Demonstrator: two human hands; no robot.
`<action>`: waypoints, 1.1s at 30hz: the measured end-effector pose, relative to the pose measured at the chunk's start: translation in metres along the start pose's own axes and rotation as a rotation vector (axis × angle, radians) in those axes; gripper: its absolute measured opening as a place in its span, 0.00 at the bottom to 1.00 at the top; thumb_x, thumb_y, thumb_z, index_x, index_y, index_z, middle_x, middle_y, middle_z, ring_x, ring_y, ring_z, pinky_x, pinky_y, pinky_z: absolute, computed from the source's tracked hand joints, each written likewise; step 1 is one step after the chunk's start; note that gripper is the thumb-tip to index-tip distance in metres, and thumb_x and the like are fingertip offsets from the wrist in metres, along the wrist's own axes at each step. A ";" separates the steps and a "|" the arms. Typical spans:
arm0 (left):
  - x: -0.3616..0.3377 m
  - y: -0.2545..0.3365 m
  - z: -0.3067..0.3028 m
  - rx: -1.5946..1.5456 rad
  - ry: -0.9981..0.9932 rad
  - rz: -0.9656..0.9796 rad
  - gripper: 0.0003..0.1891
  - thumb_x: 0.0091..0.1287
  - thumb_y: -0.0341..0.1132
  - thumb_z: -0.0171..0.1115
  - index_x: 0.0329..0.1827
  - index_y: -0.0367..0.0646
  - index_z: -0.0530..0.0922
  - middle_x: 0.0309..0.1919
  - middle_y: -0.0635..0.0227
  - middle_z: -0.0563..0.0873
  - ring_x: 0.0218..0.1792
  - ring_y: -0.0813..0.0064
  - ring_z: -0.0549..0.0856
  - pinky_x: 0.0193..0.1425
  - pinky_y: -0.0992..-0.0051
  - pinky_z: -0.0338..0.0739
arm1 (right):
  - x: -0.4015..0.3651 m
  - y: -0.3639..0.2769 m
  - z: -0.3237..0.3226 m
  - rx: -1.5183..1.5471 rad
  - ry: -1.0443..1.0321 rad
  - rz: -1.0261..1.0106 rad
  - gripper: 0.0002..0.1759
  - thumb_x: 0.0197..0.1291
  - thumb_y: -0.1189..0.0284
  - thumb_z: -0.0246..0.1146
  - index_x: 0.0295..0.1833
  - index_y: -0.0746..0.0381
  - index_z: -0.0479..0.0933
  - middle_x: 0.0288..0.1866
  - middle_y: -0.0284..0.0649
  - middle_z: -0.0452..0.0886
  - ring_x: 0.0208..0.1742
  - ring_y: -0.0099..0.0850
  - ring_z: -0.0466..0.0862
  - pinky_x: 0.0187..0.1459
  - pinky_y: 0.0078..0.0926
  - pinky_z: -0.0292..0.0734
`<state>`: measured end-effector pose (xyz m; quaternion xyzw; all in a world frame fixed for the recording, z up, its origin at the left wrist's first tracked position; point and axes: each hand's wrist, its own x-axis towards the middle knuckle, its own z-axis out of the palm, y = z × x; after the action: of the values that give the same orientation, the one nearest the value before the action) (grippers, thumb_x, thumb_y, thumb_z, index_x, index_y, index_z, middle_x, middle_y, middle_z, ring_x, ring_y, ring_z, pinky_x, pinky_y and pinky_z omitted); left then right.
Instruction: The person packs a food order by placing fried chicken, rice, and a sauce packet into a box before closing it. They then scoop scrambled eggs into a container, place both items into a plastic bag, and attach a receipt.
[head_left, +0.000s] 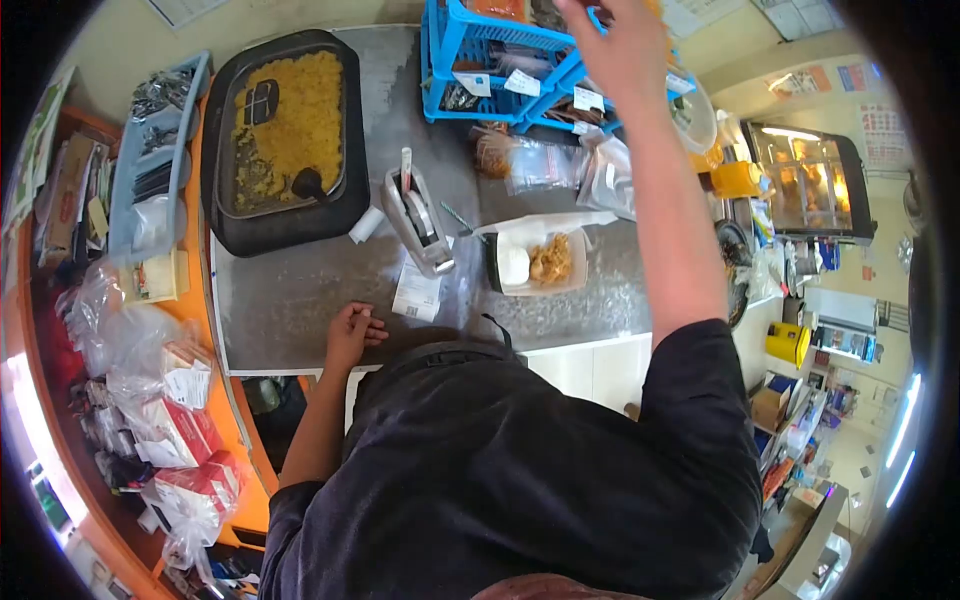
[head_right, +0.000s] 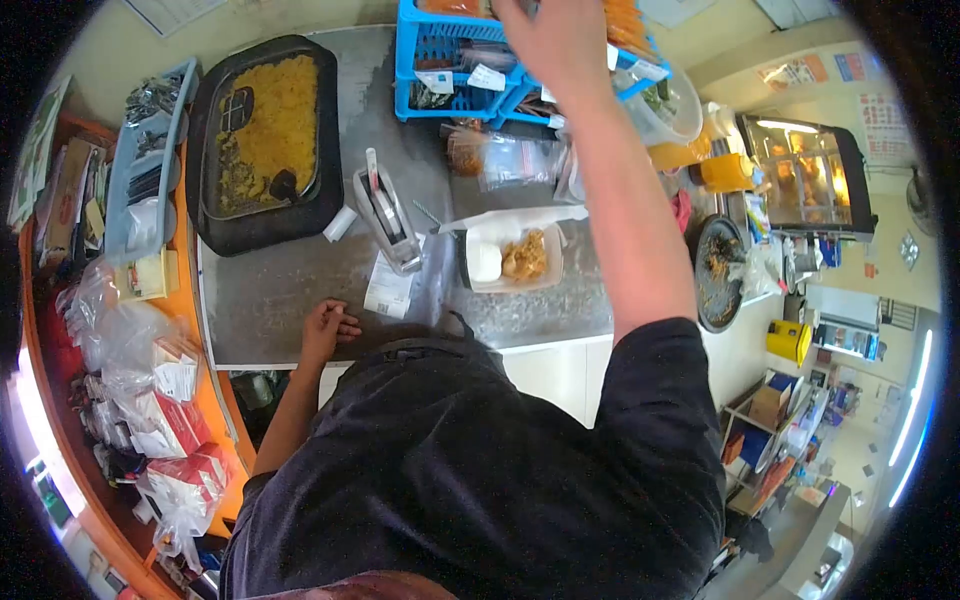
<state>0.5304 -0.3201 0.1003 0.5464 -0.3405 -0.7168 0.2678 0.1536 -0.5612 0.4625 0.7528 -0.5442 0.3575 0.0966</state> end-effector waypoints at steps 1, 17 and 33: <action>0.001 0.001 0.001 -0.008 0.004 0.002 0.13 0.79 0.40 0.53 0.55 0.38 0.75 0.38 0.57 0.87 0.34 0.66 0.91 0.34 0.73 0.85 | 0.027 0.012 -0.002 -0.036 -0.138 0.077 0.24 0.59 0.65 0.70 0.60 0.59 0.78 0.53 0.51 0.83 0.54 0.39 0.84 0.56 0.35 0.77; -0.002 -0.002 0.002 0.044 0.049 0.035 0.15 0.80 0.40 0.53 0.57 0.38 0.75 0.39 0.57 0.88 0.34 0.68 0.91 0.35 0.74 0.84 | 0.016 -0.013 -0.031 0.015 -0.297 0.262 0.19 0.64 0.65 0.69 0.57 0.59 0.80 0.53 0.47 0.85 0.51 0.37 0.85 0.51 0.33 0.77; -0.003 -0.004 0.000 0.079 0.003 0.010 0.14 0.79 0.39 0.54 0.58 0.38 0.75 0.40 0.57 0.87 0.36 0.69 0.90 0.38 0.75 0.85 | -0.409 0.039 0.000 -0.127 -0.370 0.762 0.26 0.64 0.63 0.70 0.61 0.68 0.76 0.51 0.47 0.83 0.47 0.31 0.85 0.46 0.32 0.80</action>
<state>0.5306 -0.3154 0.0984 0.5557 -0.3708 -0.7008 0.2502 0.0565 -0.2694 0.1898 0.5419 -0.8125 0.1925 -0.0956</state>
